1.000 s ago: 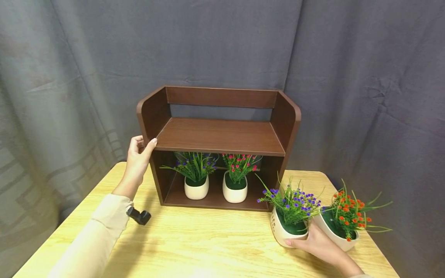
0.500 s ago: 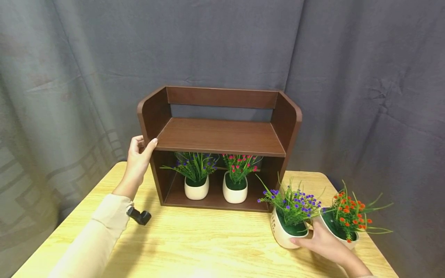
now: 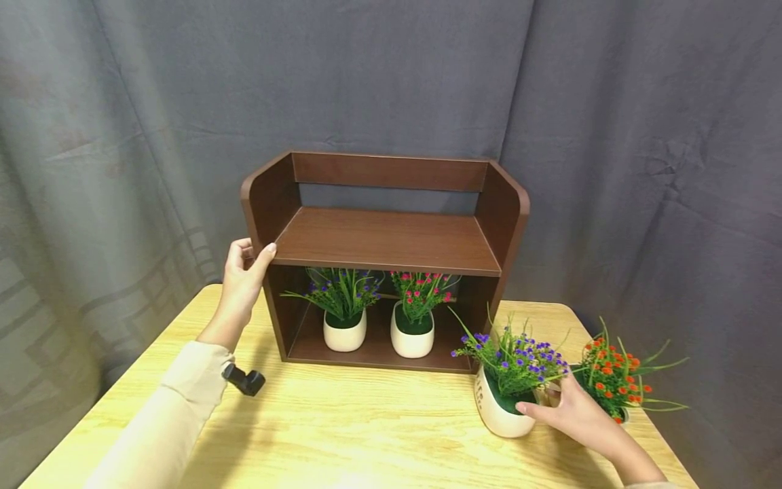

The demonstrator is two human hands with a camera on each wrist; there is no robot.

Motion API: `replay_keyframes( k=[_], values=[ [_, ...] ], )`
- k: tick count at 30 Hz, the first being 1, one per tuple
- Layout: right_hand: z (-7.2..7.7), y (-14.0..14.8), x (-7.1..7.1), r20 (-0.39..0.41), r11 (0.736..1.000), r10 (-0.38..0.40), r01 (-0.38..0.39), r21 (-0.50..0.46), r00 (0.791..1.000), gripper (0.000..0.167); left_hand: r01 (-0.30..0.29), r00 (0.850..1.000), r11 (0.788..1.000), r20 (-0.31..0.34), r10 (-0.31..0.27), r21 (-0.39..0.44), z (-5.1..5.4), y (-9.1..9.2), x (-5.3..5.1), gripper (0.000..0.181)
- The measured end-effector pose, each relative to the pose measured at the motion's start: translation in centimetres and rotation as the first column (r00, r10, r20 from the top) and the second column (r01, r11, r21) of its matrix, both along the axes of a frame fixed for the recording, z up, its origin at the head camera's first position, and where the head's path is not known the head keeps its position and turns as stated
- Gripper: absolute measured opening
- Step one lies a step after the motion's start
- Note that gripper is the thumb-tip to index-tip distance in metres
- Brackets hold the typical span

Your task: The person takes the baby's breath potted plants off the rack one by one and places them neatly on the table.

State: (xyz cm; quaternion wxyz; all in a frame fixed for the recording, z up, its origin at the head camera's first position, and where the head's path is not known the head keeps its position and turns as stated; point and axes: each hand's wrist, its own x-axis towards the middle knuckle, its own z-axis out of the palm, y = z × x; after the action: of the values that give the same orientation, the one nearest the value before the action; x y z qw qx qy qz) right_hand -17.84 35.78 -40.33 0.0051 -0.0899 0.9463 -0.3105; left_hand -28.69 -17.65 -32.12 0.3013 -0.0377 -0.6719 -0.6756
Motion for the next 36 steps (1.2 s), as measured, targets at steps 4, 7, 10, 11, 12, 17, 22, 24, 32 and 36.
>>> replay_keyframes(
  k=[4, 7, 10, 11, 12, 17, 22, 24, 32, 36],
  values=[
    [0.4, -0.1, 0.0, -0.031, 0.998, -0.002, 0.0, -0.06, 1.0, 0.112, -0.001, 1.0, 1.0, 0.002, 0.001, 0.004, 0.0, 0.0, 0.0, 0.033],
    [0.7, 0.0, 0.0, -0.034, 0.996, -0.003, 0.0, -0.092, 0.999, 0.116, -0.001, 1.0, 1.0, 0.005, 0.001, 0.001, 0.0, 0.0, -0.1, 0.033],
    [1.1, 0.2, 0.0, -0.038, 0.998, -0.021, 0.019, -0.056, 0.999, 0.117, -0.001, 1.0, 1.0, 0.009, 0.001, -0.005, 0.0, 0.1, -0.1, 0.034],
    [1.2, 0.2, 0.0, -0.054, 0.999, -0.02, 0.018, -0.044, 0.998, 0.117, -0.002, 1.0, 1.0, 0.01, 0.002, -0.005, 0.0, 0.1, -0.1, 0.034],
    [1.4, 0.2, -0.1, -0.074, 0.999, -0.014, 0.01, -0.042, 0.997, 0.116, -0.003, 1.0, 1.0, 0.012, 0.003, -0.005, 0.0, 0.1, -0.1, 0.035],
    [2.5, 0.0, -0.7, -0.171, 0.987, 0.063, -0.087, -0.137, 0.983, 0.113, -0.008, 1.0, 1.0, 0.023, 0.008, -0.002, -0.1, -0.1, -0.1, 0.035],
    [3.7, -0.3, -1.1, -0.22, 0.971, 0.109, -0.151, -0.186, 0.969, 0.11, -0.003, 1.0, 1.0, 0.018, 0.003, 0.003, -0.2, -0.1, -0.2, 0.033],
    [4.3, -0.4, -1.2, -0.229, 0.97, 0.113, -0.157, -0.184, 0.967, 0.108, 0.001, 1.0, 1.0, 0.012, -0.001, 0.008, -0.1, -0.1, -0.2, 0.032],
    [6.2, -1.1, -1.8, -0.291, 0.971, 0.124, -0.176, -0.16, 0.949, 0.096, 0.001, 1.0, 1.0, 0.005, -0.001, 0.008, -0.1, 0.0, -0.1, 0.032],
    [6.9, -1.2, -1.9, -0.312, 0.975, 0.112, -0.165, -0.149, 0.943, 0.09, 0.005, 1.0, 1.0, 0.0, -0.005, 0.006, -0.1, 0.0, -0.2, 0.032]
  ],
)
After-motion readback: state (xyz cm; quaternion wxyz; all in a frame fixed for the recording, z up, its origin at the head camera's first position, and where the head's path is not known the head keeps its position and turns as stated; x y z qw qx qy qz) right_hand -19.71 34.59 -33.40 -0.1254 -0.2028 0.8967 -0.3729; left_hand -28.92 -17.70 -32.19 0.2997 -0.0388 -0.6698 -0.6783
